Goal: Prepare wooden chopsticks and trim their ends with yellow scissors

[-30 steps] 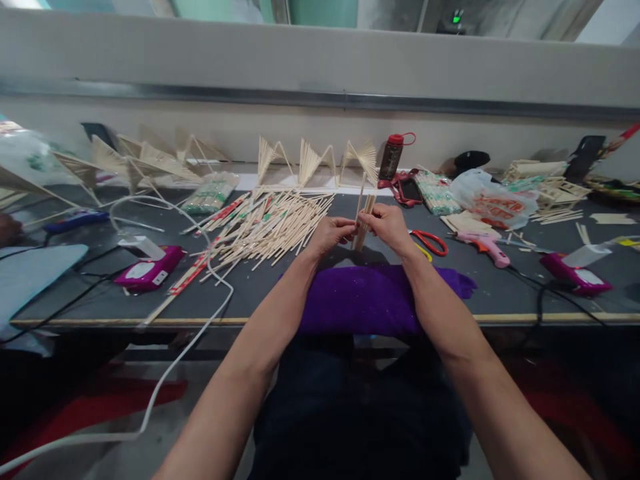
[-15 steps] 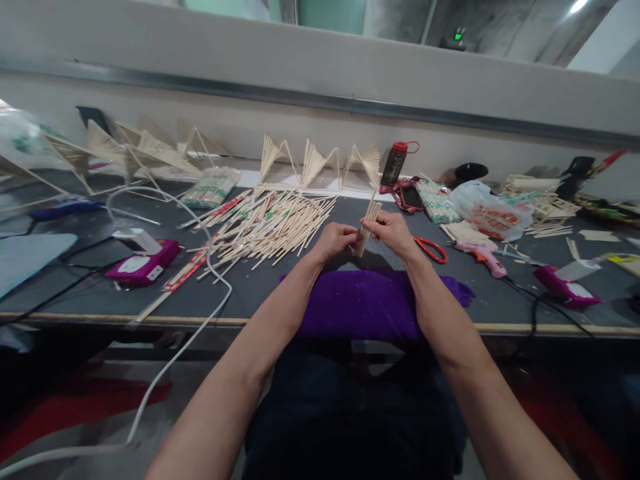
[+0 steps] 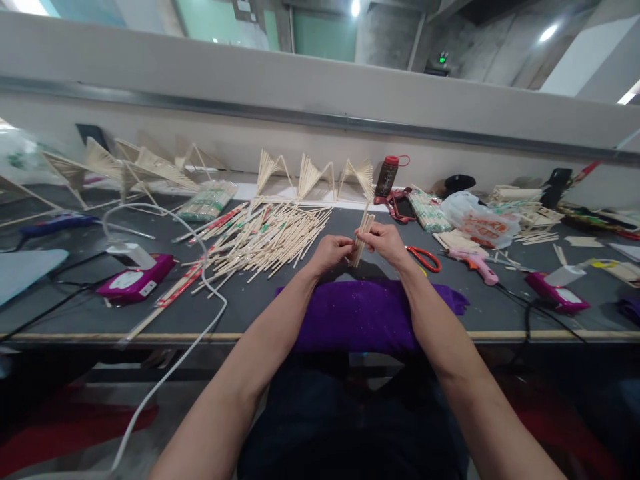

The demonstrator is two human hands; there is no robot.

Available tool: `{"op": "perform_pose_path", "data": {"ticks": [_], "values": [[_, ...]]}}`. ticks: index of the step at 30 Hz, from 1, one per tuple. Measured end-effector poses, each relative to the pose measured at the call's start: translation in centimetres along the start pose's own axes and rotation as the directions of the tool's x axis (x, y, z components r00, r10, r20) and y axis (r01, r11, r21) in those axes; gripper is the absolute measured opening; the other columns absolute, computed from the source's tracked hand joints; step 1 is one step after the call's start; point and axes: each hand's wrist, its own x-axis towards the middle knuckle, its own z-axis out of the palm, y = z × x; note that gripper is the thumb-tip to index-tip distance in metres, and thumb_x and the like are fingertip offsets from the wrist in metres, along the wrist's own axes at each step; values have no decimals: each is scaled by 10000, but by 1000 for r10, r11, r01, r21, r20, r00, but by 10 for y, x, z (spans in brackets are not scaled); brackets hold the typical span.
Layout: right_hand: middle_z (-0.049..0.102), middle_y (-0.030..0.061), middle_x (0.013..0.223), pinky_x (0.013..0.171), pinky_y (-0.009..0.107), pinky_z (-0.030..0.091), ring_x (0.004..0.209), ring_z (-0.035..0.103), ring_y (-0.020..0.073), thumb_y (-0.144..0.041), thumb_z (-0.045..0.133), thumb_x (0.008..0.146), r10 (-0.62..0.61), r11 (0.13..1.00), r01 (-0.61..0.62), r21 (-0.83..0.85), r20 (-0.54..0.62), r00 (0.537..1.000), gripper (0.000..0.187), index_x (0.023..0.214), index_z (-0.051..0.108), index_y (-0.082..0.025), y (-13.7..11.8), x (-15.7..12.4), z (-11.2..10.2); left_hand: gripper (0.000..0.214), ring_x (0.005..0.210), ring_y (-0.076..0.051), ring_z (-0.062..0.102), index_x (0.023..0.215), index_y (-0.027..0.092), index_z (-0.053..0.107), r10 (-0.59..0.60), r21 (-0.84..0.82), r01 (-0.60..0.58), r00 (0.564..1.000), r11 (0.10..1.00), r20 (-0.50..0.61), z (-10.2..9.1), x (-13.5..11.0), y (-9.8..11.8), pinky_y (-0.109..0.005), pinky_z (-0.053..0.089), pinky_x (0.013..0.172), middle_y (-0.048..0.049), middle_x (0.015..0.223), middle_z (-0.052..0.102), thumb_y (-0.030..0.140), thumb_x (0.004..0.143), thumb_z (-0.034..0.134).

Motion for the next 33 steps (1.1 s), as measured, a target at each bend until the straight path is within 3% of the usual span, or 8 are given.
{"op": "perform_pose_path", "data": {"ticks": [8, 12, 16, 26, 33], "values": [[623, 27, 780, 442, 235, 370, 471, 464, 77, -384, 597, 759, -23, 998, 24, -58, 19, 1000, 245, 743, 683, -156, -5, -2, 0, 270, 555, -103, 574, 831, 108, 692, -77, -30, 76, 997, 997, -15, 1, 0, -1, -189, 432, 515, -6, 639, 642, 292, 719, 529], [573, -2, 681, 445, 230, 368, 465, 464, 82, -384, 587, 767, -24, 995, 25, -94, 9, 1000, 249, 796, 690, -159, -3, -2, 0, 287, 555, -106, 570, 823, 104, 700, -40, 0, 40, 999, 999, -12, 0, 0, -3, -189, 410, 514, -10, 632, 641, 309, 731, 521], [531, -12, 623, 446, 223, 352, 479, 466, 88, -400, 578, 778, -52, 992, 52, -118, 6, 999, 273, 726, 663, -146, -1, -1, 0, 315, 596, -119, 574, 822, 109, 716, 12, 65, -11, 1000, 998, -11, -3, 1, -5, -199, 407, 560, -24, 647, 657, 349, 741, 529], [513, -23, 579, 493, 226, 348, 482, 468, 86, -375, 558, 787, -58, 977, 56, -207, -5, 998, 278, 619, 586, -155, -6, -1, 0, 350, 577, -107, 523, 830, 109, 730, -1, 48, 2, 1000, 999, -12, -4, 1, -4, -204, 379, 570, -6, 640, 636, 400, 728, 565], [505, -21, 587, 494, 233, 332, 480, 462, 77, -372, 568, 784, -44, 976, 43, -213, 1, 999, 293, 600, 578, -144, -5, -1, -1, 330, 653, -127, 544, 890, 129, 741, -8, 99, 5, 999, 995, 34, -2, 6, -9, -208, 399, 622, 19, 677, 639, 282, 651, 571]]}}
